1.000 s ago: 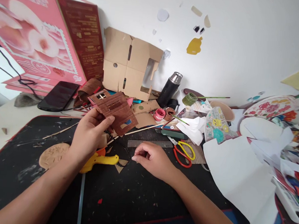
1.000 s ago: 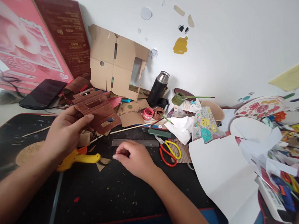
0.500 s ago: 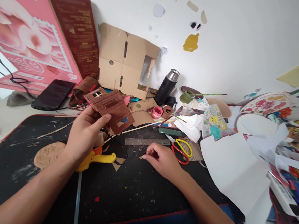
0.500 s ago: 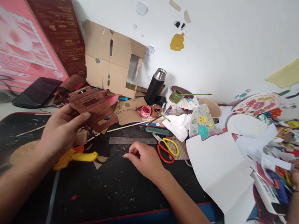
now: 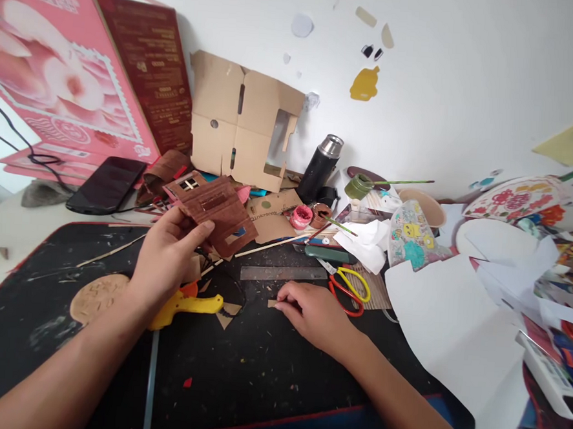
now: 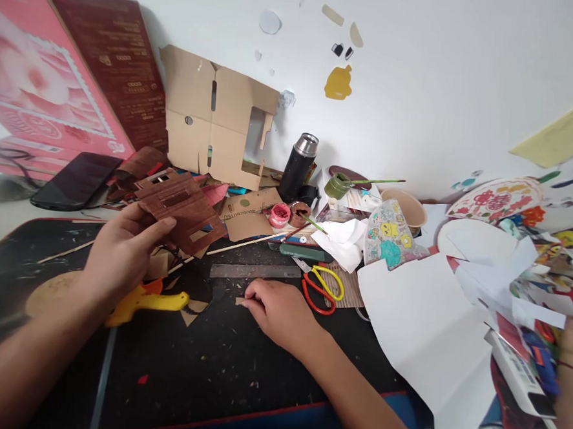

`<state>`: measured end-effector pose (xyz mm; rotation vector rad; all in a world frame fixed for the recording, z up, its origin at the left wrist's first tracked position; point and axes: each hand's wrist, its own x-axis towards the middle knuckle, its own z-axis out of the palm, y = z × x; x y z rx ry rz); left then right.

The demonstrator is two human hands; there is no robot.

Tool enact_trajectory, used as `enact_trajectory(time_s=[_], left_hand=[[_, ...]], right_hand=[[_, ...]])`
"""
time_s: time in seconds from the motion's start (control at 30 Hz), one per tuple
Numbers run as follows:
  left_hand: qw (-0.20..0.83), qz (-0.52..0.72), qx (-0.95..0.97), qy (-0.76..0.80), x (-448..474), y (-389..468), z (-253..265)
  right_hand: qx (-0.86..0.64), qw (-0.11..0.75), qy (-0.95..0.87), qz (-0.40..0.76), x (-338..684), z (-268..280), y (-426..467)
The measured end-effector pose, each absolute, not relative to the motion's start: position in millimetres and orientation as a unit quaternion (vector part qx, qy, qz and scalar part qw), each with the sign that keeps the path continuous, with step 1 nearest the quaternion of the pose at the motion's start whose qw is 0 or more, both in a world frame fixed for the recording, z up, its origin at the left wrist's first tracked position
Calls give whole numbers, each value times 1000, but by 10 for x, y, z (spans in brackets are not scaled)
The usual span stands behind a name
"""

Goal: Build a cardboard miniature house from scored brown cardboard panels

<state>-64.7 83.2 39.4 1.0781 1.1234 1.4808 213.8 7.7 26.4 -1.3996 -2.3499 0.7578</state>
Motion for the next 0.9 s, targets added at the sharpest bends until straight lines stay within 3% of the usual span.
enact_trajectory(time_s=[0.23,0.37,0.63,0.9], left_hand=[[499,586,434,468,-623,801,446],[540,546,436,469,-615,802,440],[594,410,497,482,-599,764,479],[626,363,508,466,-602,735,484]], right_hand=[[-519,114,-805,263,2097,277,49],[-508,172,-795,284,2069,244,40],[-477,302,-798,214,1840,329,209],[-441,311,-832,131,1667,379,342]])
